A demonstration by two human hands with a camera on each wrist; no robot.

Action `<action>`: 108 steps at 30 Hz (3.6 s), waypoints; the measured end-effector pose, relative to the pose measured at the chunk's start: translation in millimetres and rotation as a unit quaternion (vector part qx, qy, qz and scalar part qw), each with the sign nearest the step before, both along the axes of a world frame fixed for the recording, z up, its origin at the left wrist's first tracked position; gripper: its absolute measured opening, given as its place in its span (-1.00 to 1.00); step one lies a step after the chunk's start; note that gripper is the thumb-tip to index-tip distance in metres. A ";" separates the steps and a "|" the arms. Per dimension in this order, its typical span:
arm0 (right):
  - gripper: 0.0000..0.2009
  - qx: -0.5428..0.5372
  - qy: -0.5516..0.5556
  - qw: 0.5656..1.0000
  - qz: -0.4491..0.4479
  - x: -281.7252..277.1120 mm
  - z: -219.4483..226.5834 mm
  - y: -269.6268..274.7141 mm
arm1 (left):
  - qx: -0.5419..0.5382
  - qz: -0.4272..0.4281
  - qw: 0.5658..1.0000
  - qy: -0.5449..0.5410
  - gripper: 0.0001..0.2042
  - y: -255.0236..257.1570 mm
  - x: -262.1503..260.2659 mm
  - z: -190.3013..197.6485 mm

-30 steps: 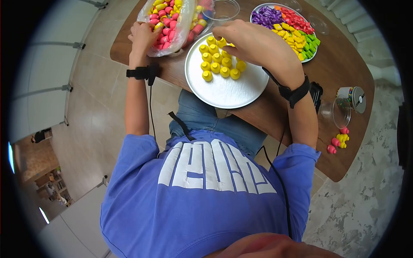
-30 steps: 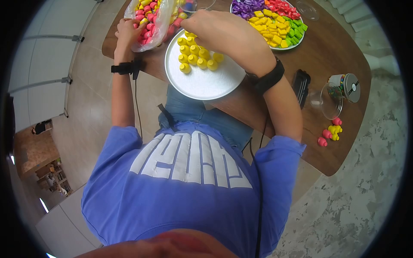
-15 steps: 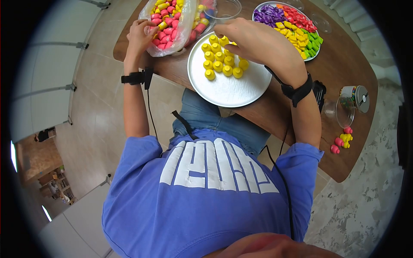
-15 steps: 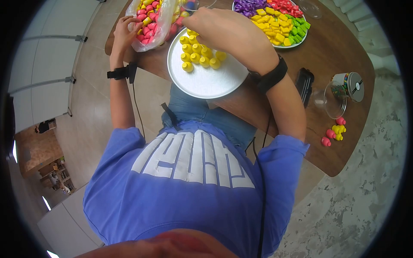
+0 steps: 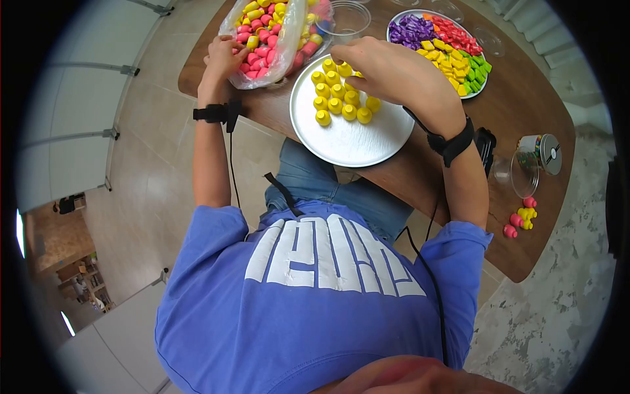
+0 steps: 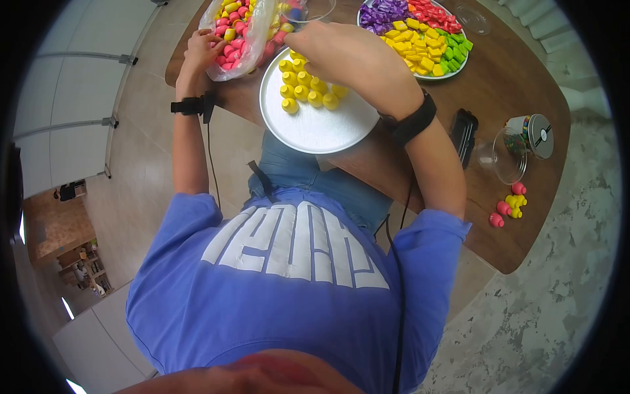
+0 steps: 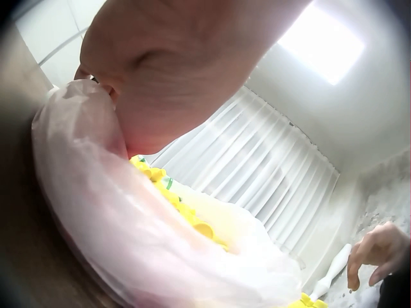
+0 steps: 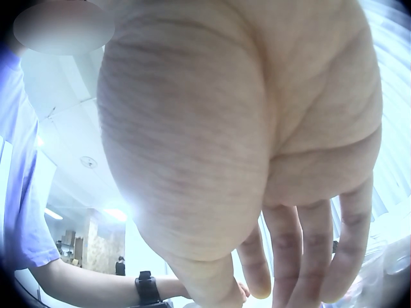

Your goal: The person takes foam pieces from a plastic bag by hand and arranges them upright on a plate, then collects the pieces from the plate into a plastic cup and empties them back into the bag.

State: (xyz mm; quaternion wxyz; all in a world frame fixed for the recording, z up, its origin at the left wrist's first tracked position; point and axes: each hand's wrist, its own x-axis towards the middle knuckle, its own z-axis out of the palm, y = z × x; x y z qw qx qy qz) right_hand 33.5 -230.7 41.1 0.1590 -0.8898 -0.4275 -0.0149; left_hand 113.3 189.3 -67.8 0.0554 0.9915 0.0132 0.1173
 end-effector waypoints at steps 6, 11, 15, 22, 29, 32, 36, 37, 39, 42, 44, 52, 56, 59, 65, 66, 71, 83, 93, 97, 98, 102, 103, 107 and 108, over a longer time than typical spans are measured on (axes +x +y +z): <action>-0.67 0.010 -0.006 1.000 0.000 -3.1 -3.1 1.6 | 0.044 0.027 0.997 0.050 -0.70 -23.8 -8.9 22.0; -0.68 0.024 -0.012 1.000 0.004 -3.4 -0.3 -1.3 | 0.026 0.028 0.999 0.019 -0.68 -27.8 -10.6 17.8; -0.68 0.001 0.005 1.000 -0.003 -6.0 4.2 1.2 | 0.032 0.045 0.998 0.034 -0.68 -35.0 -7.8 23.5; -0.66 0.004 0.001 1.000 0.000 -1.8 -0.7 0.7 | 0.005 0.043 0.998 -0.042 -0.70 -27.9 -7.5 18.1; -0.63 0.020 -0.010 1.000 0.009 -2.1 -6.3 -2.3 | -0.064 -0.048 0.987 -0.141 -0.72 -28.8 -21.3 41.2; -0.62 0.027 -0.023 0.999 0.013 -2.8 -9.3 -2.6 | -0.098 -0.100 0.974 -0.176 -0.74 -30.5 -21.8 51.1; -0.59 0.028 -0.024 0.999 0.013 -2.1 -11.1 -2.6 | -0.186 -0.109 0.965 -0.150 -0.75 -51.1 -32.9 69.6; -0.59 0.029 -0.024 0.999 0.013 -2.3 -10.7 -2.8 | -0.265 -0.126 0.948 -0.121 -0.75 -53.6 -33.4 71.0; -0.59 0.019 -0.012 1.000 0.003 -3.8 -5.5 -3.0 | -0.343 -0.142 0.924 -0.089 -0.75 -63.5 -39.1 78.2; -0.59 0.012 -0.004 1.000 -0.005 -3.3 -6.0 -2.7 | -0.512 -0.143 0.847 -0.005 -0.75 -89.3 -58.8 93.9; -0.58 0.006 -0.003 1.000 -0.005 -1.4 -8.1 -1.7 | -0.639 -0.171 0.750 0.006 -0.74 -103.1 -68.2 95.3; -0.58 0.018 -0.004 1.000 0.008 -3.1 -1.5 -3.4 | -0.511 -0.275 0.812 0.061 -0.81 -158.8 -104.7 74.5; -0.75 0.102 0.006 0.994 0.034 -18.1 19.9 -24.6 | -0.432 -0.289 0.854 0.018 -0.80 -177.9 -120.1 62.8; -0.77 0.128 -0.001 0.991 0.023 -19.9 17.7 -25.9 | -0.375 -0.305 0.875 0.020 -0.78 -183.6 -126.5 66.6; -0.78 0.095 0.001 0.995 0.011 -14.4 13.0 -23.4 | -0.379 -0.298 0.876 -0.030 -0.82 -197.5 -124.9 56.2; -0.78 0.094 0.001 0.995 0.010 -14.5 13.1 -23.7 | -0.380 -0.299 0.875 -0.030 -0.82 -200.5 -124.7 55.9; -0.78 0.078 -0.001 0.997 -0.008 -15.0 15.9 -23.4 | -0.333 -0.310 0.890 -0.031 -0.81 -210.0 -126.1 55.1; -0.79 0.040 0.034 0.998 -0.038 -8.4 27.6 -27.3 | -0.329 -0.331 0.884 -0.026 -0.79 -229.7 -125.9 52.1; -0.80 0.054 0.028 0.997 -0.042 -18.7 38.8 -28.6 | -0.303 -0.340 0.890 -0.020 -0.79 -231.4 -124.7 48.0; -0.80 0.039 0.046 0.997 -0.055 -14.7 38.2 -22.7 | -0.294 -0.350 0.889 -0.030 -0.79 -235.4 -125.3 45.9; -0.80 0.020 0.068 0.995 -0.066 -12.1 36.4 -21.0 | -0.286 -0.352 0.890 -0.042 -0.79 -236.1 -125.3 45.5; -0.79 0.036 0.066 0.996 -0.037 -7.7 27.7 -21.9 | -0.269 -0.356 0.894 -0.049 -0.79 -234.0 -125.1 45.6; -0.79 0.039 0.058 0.997 -0.037 -7.3 26.3 -21.5 | -0.270 -0.348 0.897 -0.041 -0.79 -233.0 -124.9 45.8; -0.74 0.038 0.054 0.997 -0.051 -10.5 29.8 -24.6 | -0.263 -0.350 0.895 -0.080 -0.80 -219.3 -117.5 52.3; -0.74 0.040 0.052 0.997 -0.048 -10.1 28.8 -26.5 | -0.251 -0.357 0.891 -0.124 -0.80 -213.3 -111.1 52.7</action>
